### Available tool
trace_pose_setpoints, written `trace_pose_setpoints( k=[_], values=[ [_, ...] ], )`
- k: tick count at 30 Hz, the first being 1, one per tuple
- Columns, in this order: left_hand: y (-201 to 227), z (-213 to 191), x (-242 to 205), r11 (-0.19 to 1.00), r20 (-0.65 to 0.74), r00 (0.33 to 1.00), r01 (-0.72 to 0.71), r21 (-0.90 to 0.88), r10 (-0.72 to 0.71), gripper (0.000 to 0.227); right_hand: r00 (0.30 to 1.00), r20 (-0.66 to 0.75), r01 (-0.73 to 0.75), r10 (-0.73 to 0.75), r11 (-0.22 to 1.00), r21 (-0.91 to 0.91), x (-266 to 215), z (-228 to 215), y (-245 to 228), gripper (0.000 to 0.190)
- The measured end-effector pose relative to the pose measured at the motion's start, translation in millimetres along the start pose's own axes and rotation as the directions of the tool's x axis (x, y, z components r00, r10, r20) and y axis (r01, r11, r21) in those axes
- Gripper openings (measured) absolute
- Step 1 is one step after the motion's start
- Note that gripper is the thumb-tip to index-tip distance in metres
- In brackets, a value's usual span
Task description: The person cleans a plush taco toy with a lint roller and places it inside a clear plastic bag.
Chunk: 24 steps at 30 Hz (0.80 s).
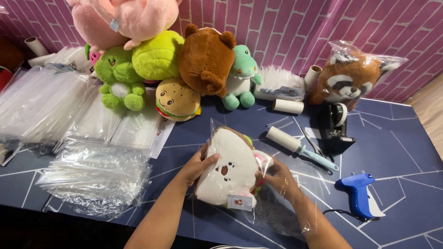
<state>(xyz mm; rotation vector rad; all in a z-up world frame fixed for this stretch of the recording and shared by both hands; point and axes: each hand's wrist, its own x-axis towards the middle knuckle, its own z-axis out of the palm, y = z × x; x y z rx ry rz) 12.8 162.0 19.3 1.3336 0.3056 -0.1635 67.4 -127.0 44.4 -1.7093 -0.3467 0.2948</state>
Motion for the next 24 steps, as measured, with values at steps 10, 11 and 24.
trace_pose_setpoints(
  k=[10, 11, 24],
  values=[
    [21, 14, -16, 1.0, -0.025, 1.0, 0.006, -0.021, -0.006, 0.099, 0.981, -0.008, 0.191, -0.191, 0.978, 0.085, -1, 0, -19, 0.039],
    [25, 17, -19, 1.0, -0.044, 0.999, 0.012, -0.022, -0.013, 0.097, 0.983, -0.101, 0.172, -0.154, 0.962, 0.213, 3, -2, -11, 0.036],
    [16, 9, -11, 0.992, -0.107, 0.994, 0.015, -0.126, -0.028, 0.08, 0.981, -0.194, 0.116, -0.015, 0.845, 0.523, 40, -137, 77, 0.098]
  ],
)
